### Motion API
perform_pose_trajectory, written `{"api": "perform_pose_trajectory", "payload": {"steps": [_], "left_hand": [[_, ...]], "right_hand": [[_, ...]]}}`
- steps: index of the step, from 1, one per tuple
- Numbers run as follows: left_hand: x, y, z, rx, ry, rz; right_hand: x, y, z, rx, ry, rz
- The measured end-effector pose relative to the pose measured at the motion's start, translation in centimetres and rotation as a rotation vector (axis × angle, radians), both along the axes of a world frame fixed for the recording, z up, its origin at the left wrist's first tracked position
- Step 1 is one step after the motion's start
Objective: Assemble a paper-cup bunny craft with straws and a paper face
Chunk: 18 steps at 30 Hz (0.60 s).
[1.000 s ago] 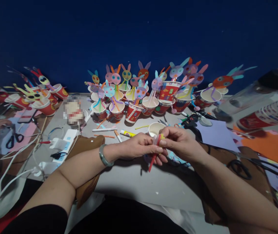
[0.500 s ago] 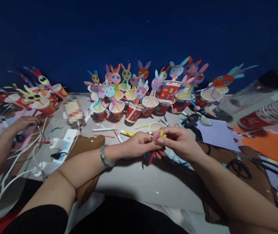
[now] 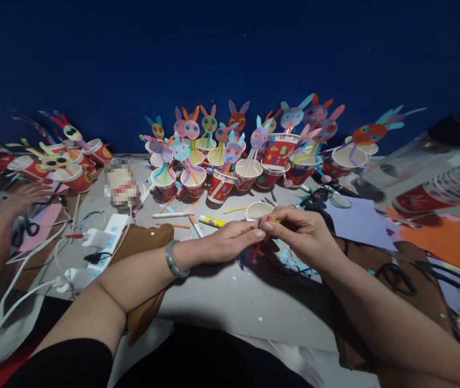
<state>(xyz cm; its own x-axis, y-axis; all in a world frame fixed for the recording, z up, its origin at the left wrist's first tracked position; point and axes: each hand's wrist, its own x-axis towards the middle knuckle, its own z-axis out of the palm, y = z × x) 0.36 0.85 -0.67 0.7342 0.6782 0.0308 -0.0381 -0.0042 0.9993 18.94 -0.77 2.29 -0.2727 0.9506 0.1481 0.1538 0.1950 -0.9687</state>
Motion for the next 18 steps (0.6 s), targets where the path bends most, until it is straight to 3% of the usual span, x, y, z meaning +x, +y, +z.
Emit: {"api": "perform_pose_trajectory", "payload": {"steps": [2, 7, 10, 14, 18], "left_hand": [[0.01, 0.0, -0.14, -0.09, -0.03, -0.037], [-0.31, -0.05, -0.02, -0.447, -0.117, -0.274], [-0.49, -0.08, 0.2, -0.555, -0.135, -0.412], [-0.25, -0.03, -0.02, -0.617, -0.151, -0.414], [0.18, 0.07, -0.4, -0.515, -0.101, -0.36]], "right_hand": [[0.11, 0.04, 0.05, -0.058, 0.035, 0.026], [0.42, 0.2, 0.09, -0.151, 0.084, 0.114], [0.43, 0.16, 0.08, -0.245, 0.081, 0.19], [0.09, -0.13, -0.13, -0.33, 0.112, 0.205], [-0.29, -0.37, -0.39, -0.181, 0.084, 0.107]]}}
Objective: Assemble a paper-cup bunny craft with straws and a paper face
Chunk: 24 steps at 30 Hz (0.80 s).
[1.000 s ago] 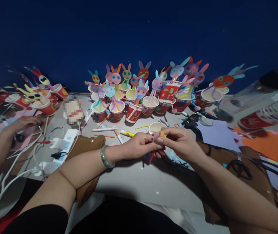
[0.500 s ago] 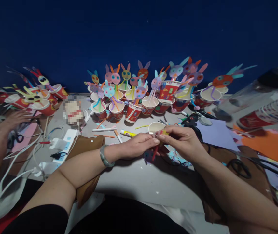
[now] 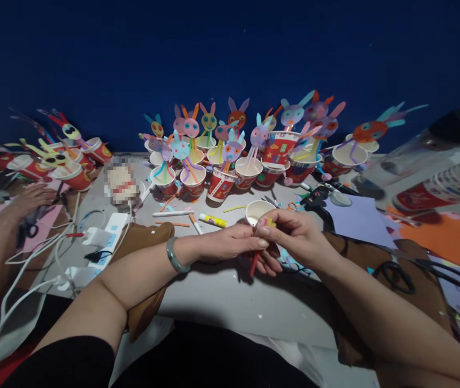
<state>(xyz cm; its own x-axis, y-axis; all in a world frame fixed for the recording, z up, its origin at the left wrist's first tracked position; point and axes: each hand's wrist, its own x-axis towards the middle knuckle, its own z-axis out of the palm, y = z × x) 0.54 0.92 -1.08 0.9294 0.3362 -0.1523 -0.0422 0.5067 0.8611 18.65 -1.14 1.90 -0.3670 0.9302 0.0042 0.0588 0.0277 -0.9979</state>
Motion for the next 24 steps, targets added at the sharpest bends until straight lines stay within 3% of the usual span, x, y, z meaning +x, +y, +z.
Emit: {"api": "perform_pose_trajectory", "payload": {"steps": [3, 7, 12, 17, 21, 24], "left_hand": [[0.1, 0.0, 0.1, 0.157, 0.049, 0.049], [-0.2, -0.3, 0.7, 0.338, 0.113, 0.1], [-0.6, -0.7, 1.5, 0.364, 0.094, 0.02], [-0.2, -0.7, 1.1, 0.398, 0.131, 0.064], [-0.2, -0.7, 1.2, 0.704, 0.237, 0.197], [-0.4, -0.8, 1.6, 0.895, 0.26, 0.163]], "right_hand": [[-0.1, 0.0, 0.0, 0.158, -0.059, -0.114], [0.0, 0.1, 0.2, 0.168, -0.064, -0.118], [0.5, 0.2, 0.4, 0.168, -0.11, 0.05], [0.4, 0.0, 0.2, 0.27, -0.17, -0.001], [0.1, -0.2, 0.4, 0.35, -0.227, -0.057], [0.0, -0.4, 0.5, 0.356, -0.238, -0.053]]}}
